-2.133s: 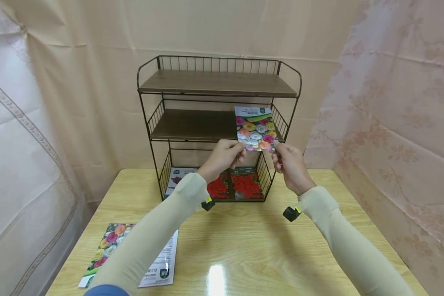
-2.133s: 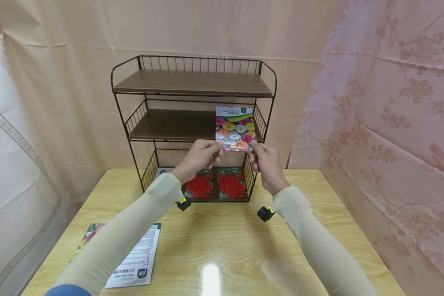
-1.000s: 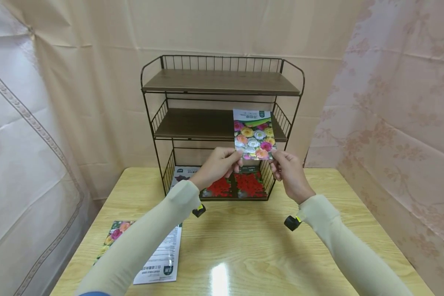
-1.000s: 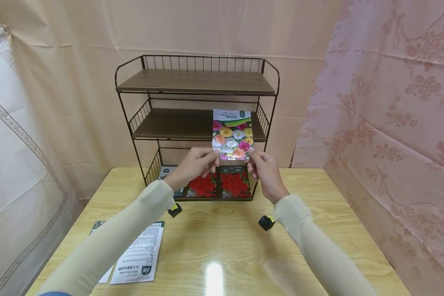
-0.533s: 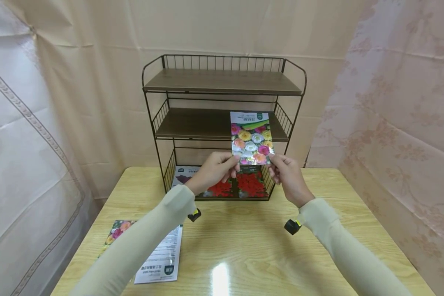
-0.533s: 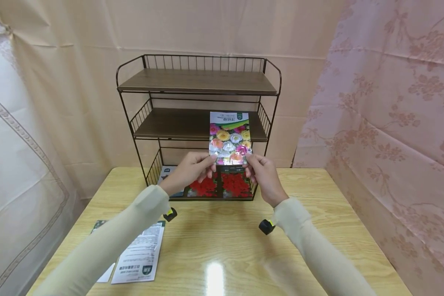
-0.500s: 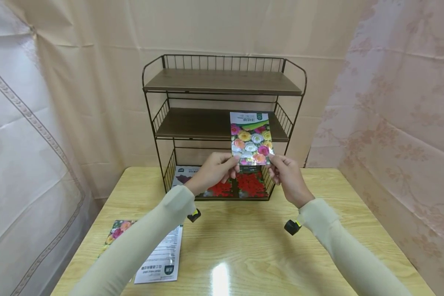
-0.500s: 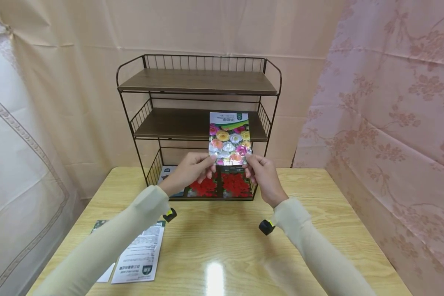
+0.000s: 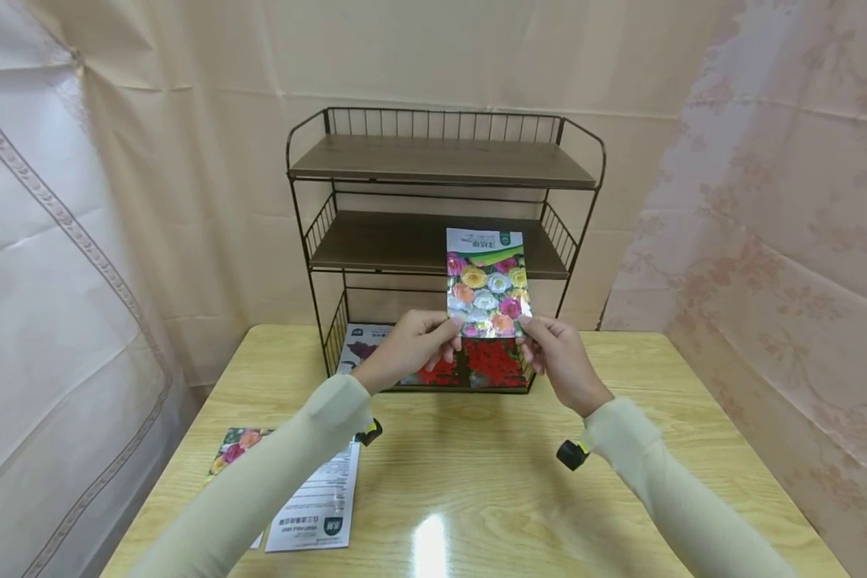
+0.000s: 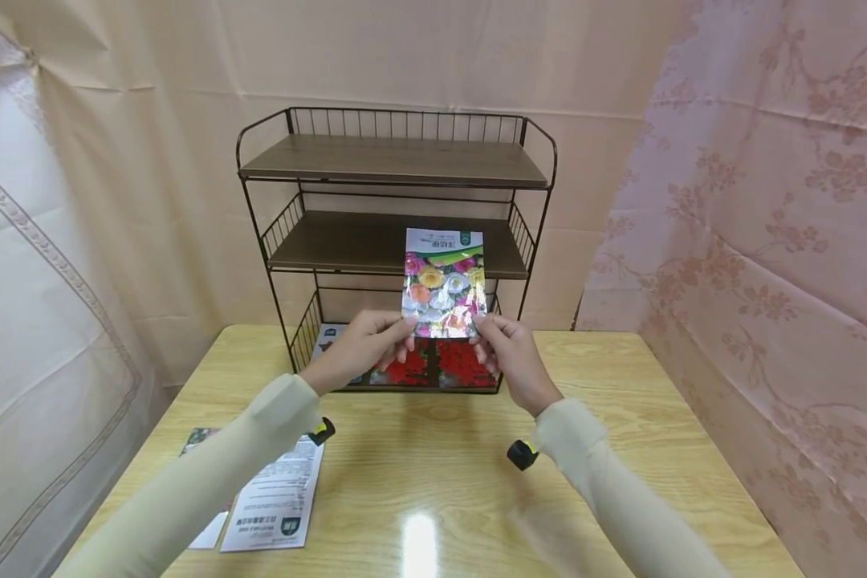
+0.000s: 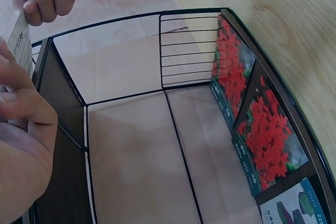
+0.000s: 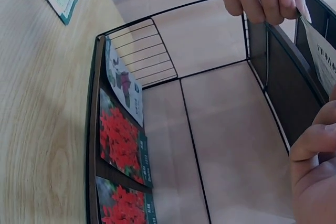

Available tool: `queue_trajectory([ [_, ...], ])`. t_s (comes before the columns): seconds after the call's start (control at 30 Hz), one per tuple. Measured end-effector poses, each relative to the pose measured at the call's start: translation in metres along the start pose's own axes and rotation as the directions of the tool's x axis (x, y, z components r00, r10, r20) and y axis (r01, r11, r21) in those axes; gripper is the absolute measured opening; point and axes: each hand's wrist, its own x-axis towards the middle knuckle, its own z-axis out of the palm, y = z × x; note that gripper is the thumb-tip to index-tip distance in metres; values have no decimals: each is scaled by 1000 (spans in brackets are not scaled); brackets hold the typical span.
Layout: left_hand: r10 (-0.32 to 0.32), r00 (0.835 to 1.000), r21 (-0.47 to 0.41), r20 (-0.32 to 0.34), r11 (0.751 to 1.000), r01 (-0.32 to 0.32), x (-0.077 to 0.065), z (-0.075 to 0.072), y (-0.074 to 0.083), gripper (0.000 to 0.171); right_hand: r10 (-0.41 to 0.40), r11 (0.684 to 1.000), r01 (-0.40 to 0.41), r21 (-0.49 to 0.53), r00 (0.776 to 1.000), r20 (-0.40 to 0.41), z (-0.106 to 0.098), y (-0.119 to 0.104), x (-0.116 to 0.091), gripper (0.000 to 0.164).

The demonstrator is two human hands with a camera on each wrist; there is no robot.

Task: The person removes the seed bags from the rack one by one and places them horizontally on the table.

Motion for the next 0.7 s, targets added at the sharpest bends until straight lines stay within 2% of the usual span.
queue_trajectory([
  [0.4,-27,999,39,17,999,26,-17,-1,-3,50,18,999,-24,43,993,118,1,8,-6,36],
  [0.7,-22,1000,66,14,998,21,-29,-1,-6,45,-12,998,0,66,983,185,3,10,-10,37],
])
